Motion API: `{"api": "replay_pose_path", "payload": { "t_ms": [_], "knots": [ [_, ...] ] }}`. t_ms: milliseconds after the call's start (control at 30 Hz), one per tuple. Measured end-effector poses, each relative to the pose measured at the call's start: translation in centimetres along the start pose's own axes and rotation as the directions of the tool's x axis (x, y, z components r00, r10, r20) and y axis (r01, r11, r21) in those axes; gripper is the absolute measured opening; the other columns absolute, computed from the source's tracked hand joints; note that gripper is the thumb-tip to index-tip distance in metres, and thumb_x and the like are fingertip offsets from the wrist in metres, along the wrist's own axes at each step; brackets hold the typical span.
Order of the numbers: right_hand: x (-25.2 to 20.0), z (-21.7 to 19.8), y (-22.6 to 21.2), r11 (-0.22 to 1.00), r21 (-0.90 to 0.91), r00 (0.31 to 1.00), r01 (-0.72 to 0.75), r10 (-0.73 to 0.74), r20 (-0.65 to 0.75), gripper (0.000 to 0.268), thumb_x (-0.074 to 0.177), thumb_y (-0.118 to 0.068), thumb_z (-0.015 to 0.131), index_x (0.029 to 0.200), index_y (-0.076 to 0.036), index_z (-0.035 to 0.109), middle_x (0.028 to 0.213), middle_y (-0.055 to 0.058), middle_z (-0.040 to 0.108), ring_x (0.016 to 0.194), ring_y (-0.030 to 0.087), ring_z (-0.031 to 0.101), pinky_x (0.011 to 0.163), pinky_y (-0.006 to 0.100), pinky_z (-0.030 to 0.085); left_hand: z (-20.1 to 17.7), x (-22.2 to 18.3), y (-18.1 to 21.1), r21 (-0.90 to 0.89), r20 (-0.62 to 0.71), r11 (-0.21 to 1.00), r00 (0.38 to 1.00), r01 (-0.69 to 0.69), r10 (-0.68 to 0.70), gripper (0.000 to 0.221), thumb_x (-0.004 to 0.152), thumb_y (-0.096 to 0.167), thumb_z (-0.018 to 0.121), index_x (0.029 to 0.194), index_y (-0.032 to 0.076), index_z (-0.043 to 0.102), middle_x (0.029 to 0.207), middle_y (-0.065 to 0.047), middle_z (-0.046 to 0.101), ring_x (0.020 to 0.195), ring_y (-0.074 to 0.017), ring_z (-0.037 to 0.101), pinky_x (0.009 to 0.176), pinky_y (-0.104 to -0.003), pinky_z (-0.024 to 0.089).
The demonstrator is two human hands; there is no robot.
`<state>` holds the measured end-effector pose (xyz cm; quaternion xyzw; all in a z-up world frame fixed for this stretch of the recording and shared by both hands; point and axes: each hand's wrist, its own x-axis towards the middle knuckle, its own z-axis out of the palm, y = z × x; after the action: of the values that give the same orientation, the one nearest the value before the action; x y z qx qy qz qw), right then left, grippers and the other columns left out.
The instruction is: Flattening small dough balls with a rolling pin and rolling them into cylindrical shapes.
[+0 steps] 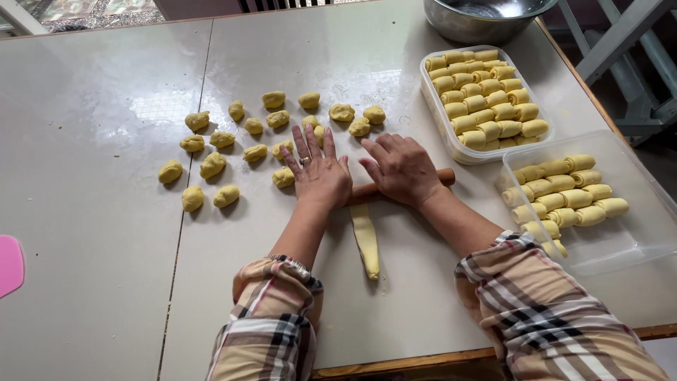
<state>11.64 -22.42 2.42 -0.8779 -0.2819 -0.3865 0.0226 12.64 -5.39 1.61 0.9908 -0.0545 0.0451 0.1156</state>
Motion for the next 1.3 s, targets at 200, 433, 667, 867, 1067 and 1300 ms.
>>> {"api": "replay_pose_path", "payload": {
  "t_ms": [200,433,667,867,1067,1300],
  "knots": [
    [-3.2,-2.7,-1.8,0.982,0.137,0.983,0.128,-0.144,0.117,0.049,0.094,-0.053,0.038,0.123,-0.017,0.056,0.087,0.002,0.055,0.080,0.021,0.059,0.078,0.037,0.042,-1.9,-1.1,0.0,-0.045,-0.321,0.999,0.947,-0.031,0.015,0.062,0.098,0.039,0.039,0.149,0.007,0.028,0.156,-0.024,0.006,0.143,-0.0421,-0.011,0.111,-0.064,-0.007],
    [-3.7,-8.4,-3.8,0.943,0.324,0.930,-0.073,-0.053,0.363,0.036,0.093,-0.047,0.049,0.116,-0.020,0.055,0.085,0.000,0.054,0.080,0.023,0.061,0.071,0.036,0.048,-8.0,-6.9,0.2,-0.116,-0.405,0.973,0.904,-0.200,0.137,0.056,0.100,0.038,0.039,0.147,0.010,0.033,0.154,-0.023,0.018,0.142,-0.0421,-0.006,0.109,-0.063,-0.009],
    [-2.7,-10.1,-4.3,0.803,0.302,0.587,-0.514,0.073,0.806,0.048,0.091,-0.051,0.044,0.124,-0.017,0.050,0.107,0.014,0.049,0.096,0.041,0.059,0.079,0.050,0.053,-2.9,-7.9,-1.3,-0.016,0.074,0.980,0.977,-0.197,0.198,0.061,0.097,0.054,0.026,0.144,0.016,0.037,0.152,-0.019,0.027,0.145,-0.0360,0.002,0.109,-0.063,-0.012],
    [-5.4,-7.1,-6.0,0.945,0.097,0.748,-0.311,0.181,0.639,0.043,0.097,-0.045,0.031,0.123,-0.020,0.055,0.117,0.005,0.046,0.119,0.027,0.045,0.087,0.041,0.041,-1.7,-9.5,-2.2,-0.020,0.147,0.974,0.963,-0.226,0.226,0.071,0.096,0.060,0.012,0.145,0.013,0.034,0.153,-0.018,0.026,0.146,-0.0304,0.002,0.111,-0.057,-0.014],
    [-6.7,-10.0,-8.5,0.997,0.051,0.921,-0.057,0.033,0.389,0.052,0.100,-0.045,0.025,0.124,-0.012,0.056,0.128,0.013,0.051,0.134,0.031,0.038,0.103,0.047,0.027,-2.1,-15.7,-3.0,0.024,0.059,0.944,0.943,-0.328,0.326,0.073,0.096,0.060,0.018,0.145,0.007,0.030,0.155,-0.016,0.023,0.146,-0.0297,0.006,0.114,-0.050,-0.007],
    [-8.9,-13.3,-10.9,0.991,0.114,0.954,0.069,-0.099,0.283,0.058,0.098,-0.046,0.031,0.134,-0.004,0.048,0.148,0.018,0.037,0.139,0.035,0.033,0.113,0.053,0.016,-1.2,-21.5,-4.0,0.243,-0.132,0.872,0.876,-0.425,0.464,0.082,0.090,0.064,0.030,0.148,0.006,0.024,0.158,-0.012,0.013,0.148,-0.0276,0.004,0.118,-0.047,-0.001]
  ]
}}
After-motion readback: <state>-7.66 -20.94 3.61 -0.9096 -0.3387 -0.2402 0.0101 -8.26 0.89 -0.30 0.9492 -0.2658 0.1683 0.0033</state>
